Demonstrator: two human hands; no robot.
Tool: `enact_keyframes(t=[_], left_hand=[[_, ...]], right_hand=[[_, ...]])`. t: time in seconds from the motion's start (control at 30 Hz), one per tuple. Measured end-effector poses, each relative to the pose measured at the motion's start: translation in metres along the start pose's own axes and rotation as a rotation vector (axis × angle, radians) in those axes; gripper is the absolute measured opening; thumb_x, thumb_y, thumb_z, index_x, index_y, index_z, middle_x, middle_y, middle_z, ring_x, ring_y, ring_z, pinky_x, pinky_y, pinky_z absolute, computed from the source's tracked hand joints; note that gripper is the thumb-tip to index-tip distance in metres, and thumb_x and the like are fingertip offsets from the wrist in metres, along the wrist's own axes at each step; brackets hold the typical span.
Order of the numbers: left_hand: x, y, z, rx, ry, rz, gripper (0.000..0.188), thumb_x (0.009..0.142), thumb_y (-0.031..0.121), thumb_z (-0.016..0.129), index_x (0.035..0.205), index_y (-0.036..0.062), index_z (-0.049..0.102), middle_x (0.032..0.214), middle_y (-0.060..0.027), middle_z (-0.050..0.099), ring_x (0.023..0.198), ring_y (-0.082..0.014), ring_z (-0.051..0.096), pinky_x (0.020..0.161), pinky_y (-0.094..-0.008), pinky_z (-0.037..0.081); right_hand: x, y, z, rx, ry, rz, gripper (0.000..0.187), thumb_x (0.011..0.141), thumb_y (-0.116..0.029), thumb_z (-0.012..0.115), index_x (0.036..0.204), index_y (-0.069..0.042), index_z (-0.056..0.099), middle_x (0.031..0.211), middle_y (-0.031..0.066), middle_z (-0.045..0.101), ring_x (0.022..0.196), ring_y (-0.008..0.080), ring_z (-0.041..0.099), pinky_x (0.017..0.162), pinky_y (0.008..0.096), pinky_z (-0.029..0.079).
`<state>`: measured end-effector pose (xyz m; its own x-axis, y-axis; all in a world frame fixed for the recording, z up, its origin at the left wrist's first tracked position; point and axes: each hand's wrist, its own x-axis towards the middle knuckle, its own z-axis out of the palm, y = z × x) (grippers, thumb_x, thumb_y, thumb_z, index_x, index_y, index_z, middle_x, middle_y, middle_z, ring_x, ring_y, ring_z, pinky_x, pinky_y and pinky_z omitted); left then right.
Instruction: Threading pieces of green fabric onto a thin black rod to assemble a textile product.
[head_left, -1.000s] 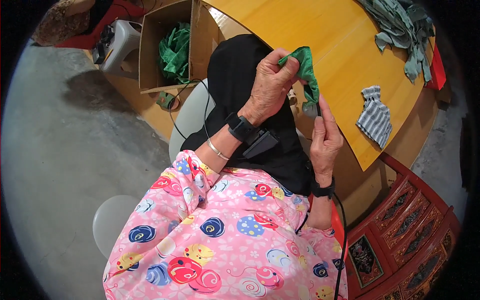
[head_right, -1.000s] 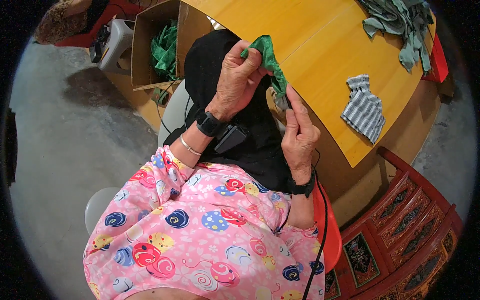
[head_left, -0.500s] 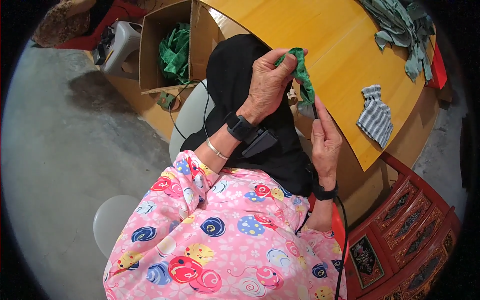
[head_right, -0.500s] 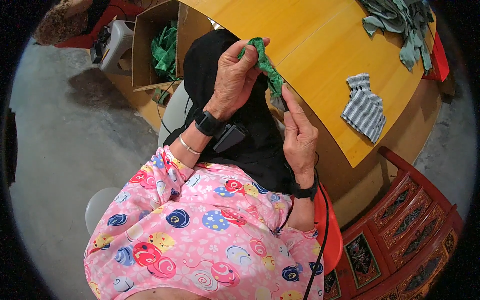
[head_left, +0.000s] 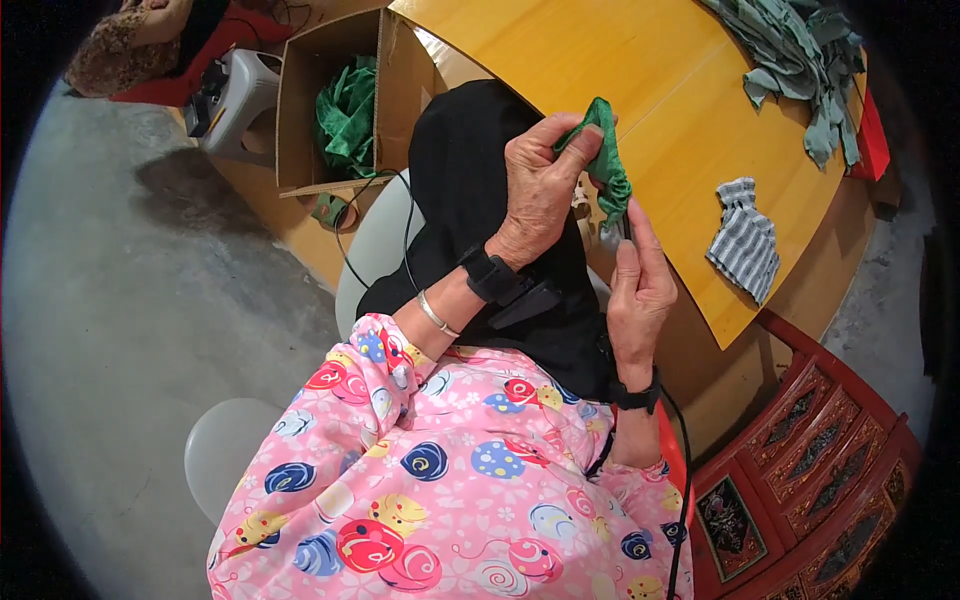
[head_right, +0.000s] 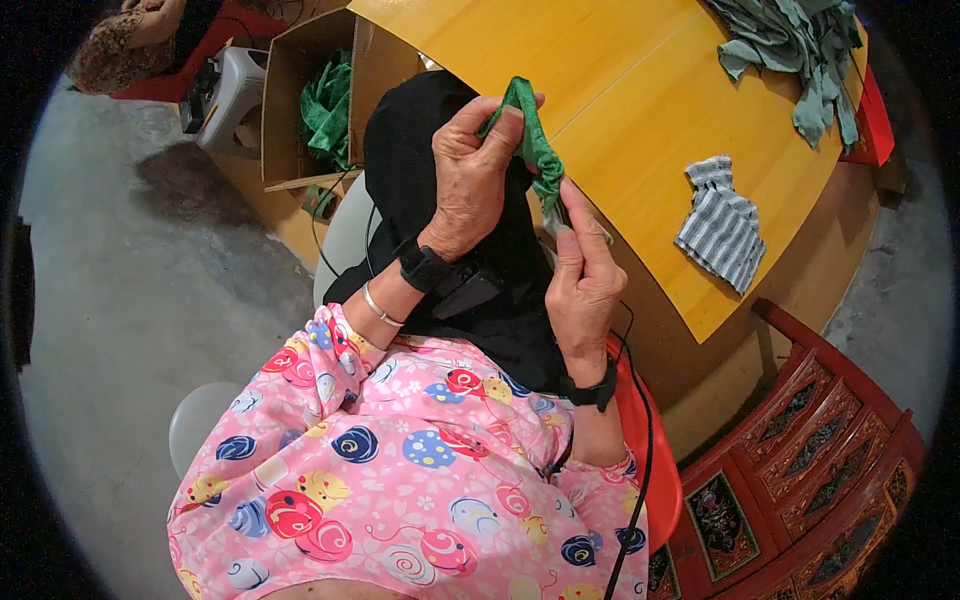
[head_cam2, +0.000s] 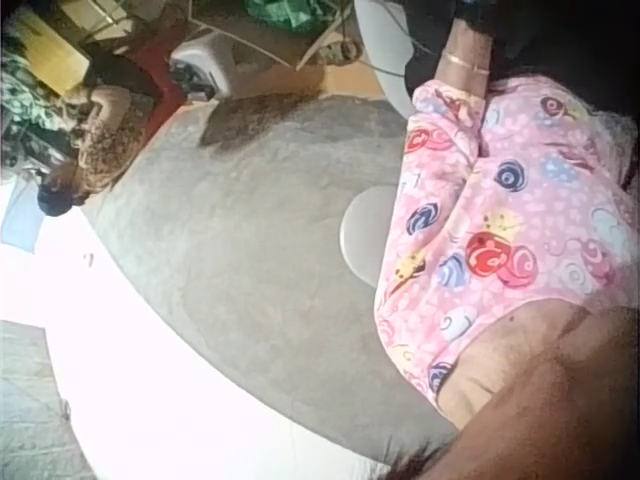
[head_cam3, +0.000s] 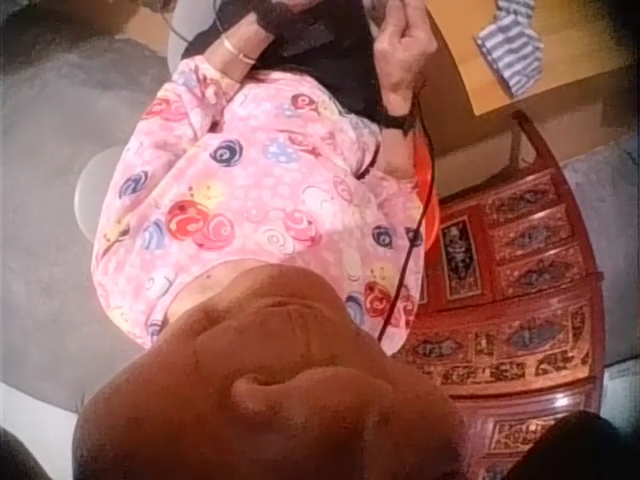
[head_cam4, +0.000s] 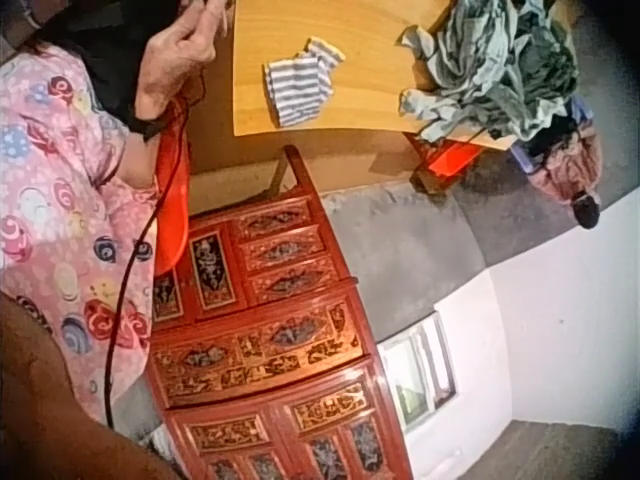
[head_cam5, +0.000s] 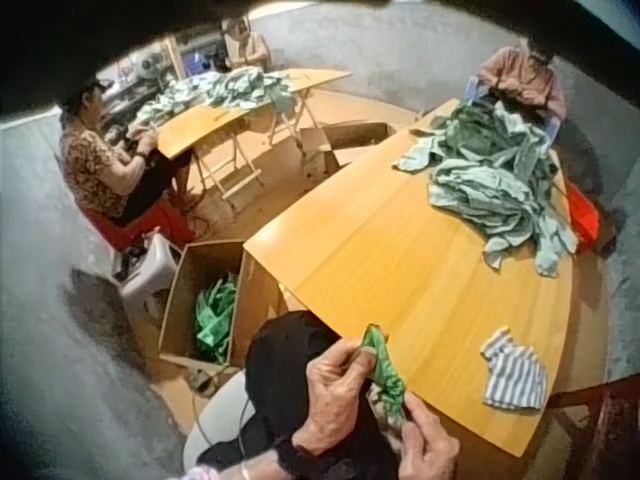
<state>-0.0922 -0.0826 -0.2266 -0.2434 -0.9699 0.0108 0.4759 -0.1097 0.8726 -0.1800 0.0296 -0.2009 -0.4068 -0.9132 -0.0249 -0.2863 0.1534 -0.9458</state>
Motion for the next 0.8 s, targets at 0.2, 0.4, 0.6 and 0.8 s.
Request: enact_keyframes(t=[0.2, 0.4, 0.6, 0.8], left_hand=[[0.001, 0.013, -0.002, -0.149, -0.05, -0.077, 0.023, 0.09, 0.018, 0.053, 0.104, 0.0006, 0.058, 0.096, -0.0068, 0.063, 0.063, -0.0101, 0.059, 0.051, -0.0217, 0.047], [0.004, 0.024, -0.001, -0.131, -0.039, -0.054, 0.026, 0.09, 0.018, 0.053, 0.109, 0.0011, 0.056, 0.091, -0.0049, 0.062, 0.07, -0.0105, 0.062, 0.05, -0.0206, 0.046], [-0.002, 0.028, 0.008, -0.152, -0.07, -0.067, 0.021, 0.09, 0.016, 0.054, 0.104, 0.002, 0.061, 0.077, 0.0002, 0.061, 0.063, -0.0047, 0.057, 0.051, -0.018, 0.046], [-0.004, 0.03, 0.007, -0.116, -0.142, -0.041, 0.023, 0.091, 0.018, 0.051, 0.107, 0.003, 0.058, 0.09, -0.0023, 0.063, 0.064, -0.0064, 0.058, 0.051, -0.0188, 0.047]], right_hand=[[0.007, -0.003, -0.016, -0.101, -0.065, -0.117, 0.033, 0.089, -0.001, 0.044, 0.122, -0.004, 0.052, 0.118, 0.0101, 0.058, 0.105, 0.0193, 0.057, 0.085, 0.0286, 0.044], [-0.004, -0.009, -0.03, 0.083, -0.206, 0.166, 0.036, 0.089, -0.001, 0.044, 0.125, -0.005, 0.049, 0.12, 0.0066, 0.057, 0.106, 0.0162, 0.055, 0.087, 0.0267, 0.042], [-0.007, 0.002, -0.028, 0.166, -0.168, 0.056, 0.036, 0.09, -0.002, 0.044, 0.125, -0.004, 0.049, 0.119, 0.0094, 0.057, 0.107, 0.014, 0.053, 0.088, 0.0249, 0.04], [-0.01, 0.006, -0.027, 0.157, -0.153, 0.125, 0.035, 0.091, -0.006, 0.045, 0.126, -0.003, 0.047, 0.09, 0.0002, 0.046, 0.078, 0.0071, 0.039, 0.066, 0.0204, 0.03]])
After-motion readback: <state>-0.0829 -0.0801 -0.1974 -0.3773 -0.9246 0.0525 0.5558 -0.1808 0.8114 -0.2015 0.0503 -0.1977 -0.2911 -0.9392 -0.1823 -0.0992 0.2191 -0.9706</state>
